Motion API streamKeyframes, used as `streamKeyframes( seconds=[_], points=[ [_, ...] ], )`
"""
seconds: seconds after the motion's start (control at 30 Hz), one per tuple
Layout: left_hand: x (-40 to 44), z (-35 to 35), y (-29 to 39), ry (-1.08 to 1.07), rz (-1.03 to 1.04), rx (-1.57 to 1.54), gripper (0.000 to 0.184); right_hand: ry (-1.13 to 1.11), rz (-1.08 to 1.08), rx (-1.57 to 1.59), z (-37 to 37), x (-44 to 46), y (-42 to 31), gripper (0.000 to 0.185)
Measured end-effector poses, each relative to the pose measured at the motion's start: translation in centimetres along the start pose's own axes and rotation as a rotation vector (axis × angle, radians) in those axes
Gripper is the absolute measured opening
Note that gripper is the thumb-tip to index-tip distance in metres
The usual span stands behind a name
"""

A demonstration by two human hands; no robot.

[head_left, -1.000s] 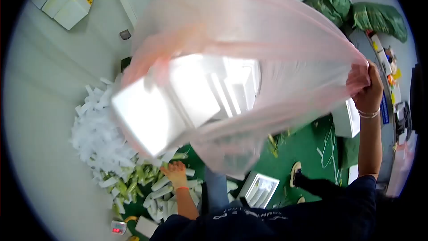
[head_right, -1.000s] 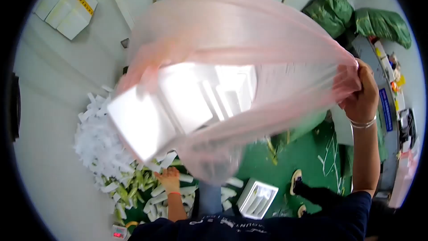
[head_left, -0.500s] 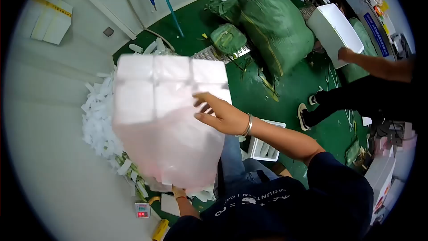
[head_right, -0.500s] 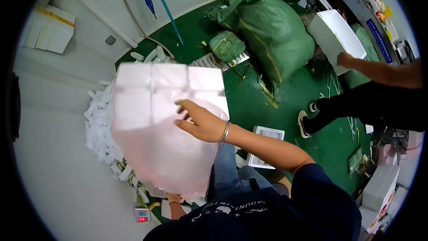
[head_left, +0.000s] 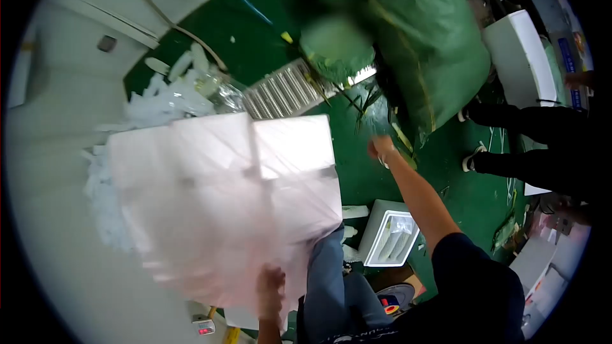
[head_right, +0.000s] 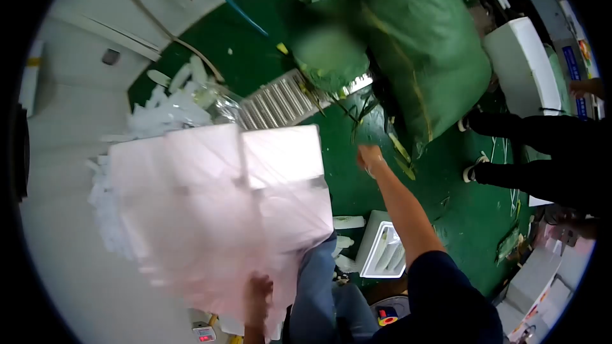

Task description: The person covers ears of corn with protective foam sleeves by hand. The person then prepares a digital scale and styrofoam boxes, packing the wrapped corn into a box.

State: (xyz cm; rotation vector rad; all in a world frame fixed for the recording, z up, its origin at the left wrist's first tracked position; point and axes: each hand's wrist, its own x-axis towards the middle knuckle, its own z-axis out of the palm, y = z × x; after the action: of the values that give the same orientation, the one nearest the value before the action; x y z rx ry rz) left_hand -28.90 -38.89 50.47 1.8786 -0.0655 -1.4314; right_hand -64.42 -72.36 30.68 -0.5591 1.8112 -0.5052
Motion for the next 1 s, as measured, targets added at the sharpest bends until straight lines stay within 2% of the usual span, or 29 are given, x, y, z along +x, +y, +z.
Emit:
streamKeyframes(
  seconds=[0.03, 0.1, 0.13, 0.17, 0.2, 0.23, 0.3, 0.37, 0.4, 0.43, 0.47, 0.5, 0.53, 0.6, 0.7, 0.73, 0.8, 0.83, 0.87, 0.93, 1.0],
  points=[
    [0.4, 0.6, 0.4, 0.010, -0.040, 0.013, 0.027, 0.058, 0.050, -0.056, 2.0, 6.4, 1.3, 0.040],
    [1.5, -0.1, -1.0, 0.059, -0.264, 0.149, 0.028, 0.140, -0.034, -0.152, 5.5, 15.2, -0.1, 0.037],
    [2.5, -1.0, -2.7, 0.082, -0.355, 0.193, 0.028, 0.198, 0.017, -0.027, 7.5, 17.5, -2.2, 0.045],
    [3.3, -4.5, -6.3, -0.034, -0.020, 0.895, 0.029, 0.169, 0.071, -0.132, 8.5, 21.3, -3.3, 0.054],
    [3.6, -5.7, -7.9, -0.125, 0.109, 1.241, 0.030, 0.135, 0.122, -0.238, 9.4, 24.9, -4.4, 0.062],
    [3.9, -7.0, -9.4, -0.175, 0.277, 1.580, 0.030, 0.133, 0.054, -0.324, 10.7, 28.5, -4.4, 0.059],
    [4.5, -5.8, -8.2, 0.129, -0.420, 1.146, 0.030, 0.110, -0.164, -0.567, 11.9, 34.0, -4.0, 0.052],
    [4.9, -5.7, -9.5, 0.352, -0.765, 0.845, 0.030, 0.047, -0.383, -0.880, 12.2, 38.9, -3.3, 0.046],
    [3.8, -6.3, -10.1, 0.300, -0.449, 0.537, 0.030, -0.023, -0.475, -0.970, 11.8, 42.0, -2.3, 0.042],
    [2.7, -6.9, -10.2, 0.254, -0.112, 0.245, 0.030, 0.116, -0.532, -1.275, 11.8, 39.3, -3.2, 0.033],
    [3.3, -7.6, -9.8, 0.077, 0.100, 0.418, 0.031, 0.278, -0.562, -1.575, 11.8, 36.0, -4.3, 0.033],
    [4.1, -8.9, -9.8, -0.098, 0.321, 0.590, 0.033, 0.396, -0.667, -1.404, 10.9, 35.2, -3.3, 0.036],
    [3.7, -10.5, -11.5, -0.046, 0.165, 0.678, 0.033, 0.432, -0.779, -1.366, 8.0, 32.7, -2.9, 0.037],
    [2.4, -10.5, -11.2, 0.085, 0.020, 0.709, 0.033, 0.503, -1.001, -1.297, 2.9, 25.9, -2.6, 0.042],
    [0.1, -8.1, -4.7, 0.125, 0.423, 0.914, 0.026, 0.280, -1.139, -1.163, -8.8, 15.3, -2.8, 0.043],
    [-0.7, -7.8, -4.3, 0.121, 0.306, 0.765, 0.025, 0.210, -1.156, -1.144, -13.5, 11.6, -3.7, 0.043],
    [-2.8, -6.3, -4.5, 0.152, 0.142, 0.185, 0.027, 0.086, -1.211, -1.122, -22.3, 5.0, -6.8, 0.044],
    [-4.0, -5.7, -6.6, 0.259, 0.237, 0.035, 0.037, 0.043, -1.240, -1.099, -25.7, 1.8, -8.5, 0.045],
    [-5.5, -6.1, -8.5, 0.305, 0.240, 0.006, 0.042, 0.093, -1.197, -1.113, -28.1, -3.1, -8.8, 0.044],
    [-9.8, -7.8, -13.1, 0.415, 0.338, -0.068, 0.044, 0.267, -1.044, -1.034, -27.0, -15.1, -8.7, 0.044],
    [-13.9, -10.8, -18.6, 0.540, 0.247, -0.132, 0.043, 0.348, -0.961, -0.865, -24.1, -26.5, -8.5, 0.043]
  ],
)
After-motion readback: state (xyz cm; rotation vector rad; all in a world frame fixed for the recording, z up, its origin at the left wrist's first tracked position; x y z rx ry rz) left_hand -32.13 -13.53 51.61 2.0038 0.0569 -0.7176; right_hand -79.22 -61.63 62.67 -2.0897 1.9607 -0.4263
